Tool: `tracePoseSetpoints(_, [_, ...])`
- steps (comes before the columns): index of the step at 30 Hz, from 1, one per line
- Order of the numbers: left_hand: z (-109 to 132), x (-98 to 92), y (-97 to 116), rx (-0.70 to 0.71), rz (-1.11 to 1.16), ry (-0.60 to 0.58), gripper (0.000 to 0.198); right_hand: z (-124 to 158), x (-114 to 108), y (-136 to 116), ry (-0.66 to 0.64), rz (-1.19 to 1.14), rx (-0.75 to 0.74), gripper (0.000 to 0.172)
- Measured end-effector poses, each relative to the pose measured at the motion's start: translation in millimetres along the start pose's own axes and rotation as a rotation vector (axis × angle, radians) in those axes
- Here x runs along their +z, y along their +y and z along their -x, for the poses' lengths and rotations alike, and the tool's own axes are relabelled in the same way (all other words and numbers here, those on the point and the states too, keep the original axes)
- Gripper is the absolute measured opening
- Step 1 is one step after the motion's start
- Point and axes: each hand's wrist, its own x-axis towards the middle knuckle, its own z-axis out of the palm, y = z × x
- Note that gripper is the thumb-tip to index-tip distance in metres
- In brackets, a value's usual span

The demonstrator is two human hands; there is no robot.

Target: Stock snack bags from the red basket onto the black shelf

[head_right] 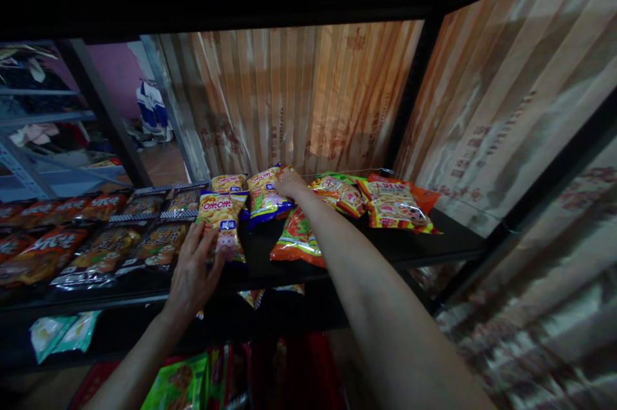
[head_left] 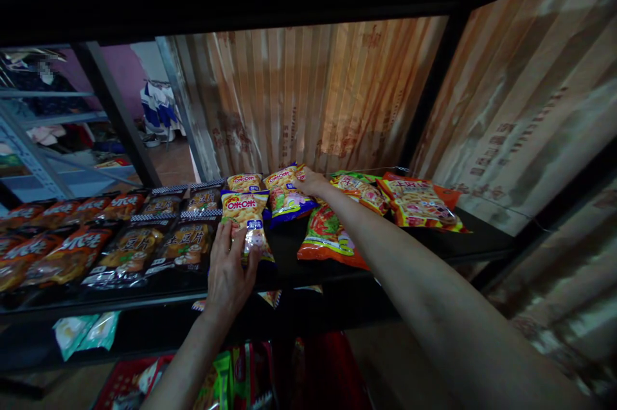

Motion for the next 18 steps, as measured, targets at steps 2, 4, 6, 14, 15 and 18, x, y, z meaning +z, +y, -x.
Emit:
tracePoseSetpoints(2, [0.5,2.8,0.9,-0.005,0.014,-0.007,0.038,-2.3,2.0,0.6,0.013,-0.016,-0.006,0.075])
tracePoseSetpoints(4, [0.9,4.8,0.7,0.000,0.018,-0.008,0.037,-4.0,3.8,-0.8,0.028,-0.012,-0.017,0.071])
tracePoseSetpoints(6, [1.5,6.1,-0.2,-0.001,0.019,-0.006,0.036,-5.1,5.9,-3.4,0.030,0.013,-0.023,0.060])
tracePoseSetpoints(14, [2.2,9.2,-1.7,0.006,0.007,0.012,0.037,-4.8,13.7,-12.9,0.050,0.029,-0.001,0.038])
tracePoseSetpoints(15, [2.4,9.6,-1.8,0.011,0.006,0.017,0.037,-5.1,13.8,-13.7,0.058,0.029,0.007,0.038])
tracePoseSetpoints(18, [2.8,10.7,-2.7,0.009,-0.002,0.017,0.036,-7.2,13.8,-14.8,0.068,0.026,0.016,0.034])
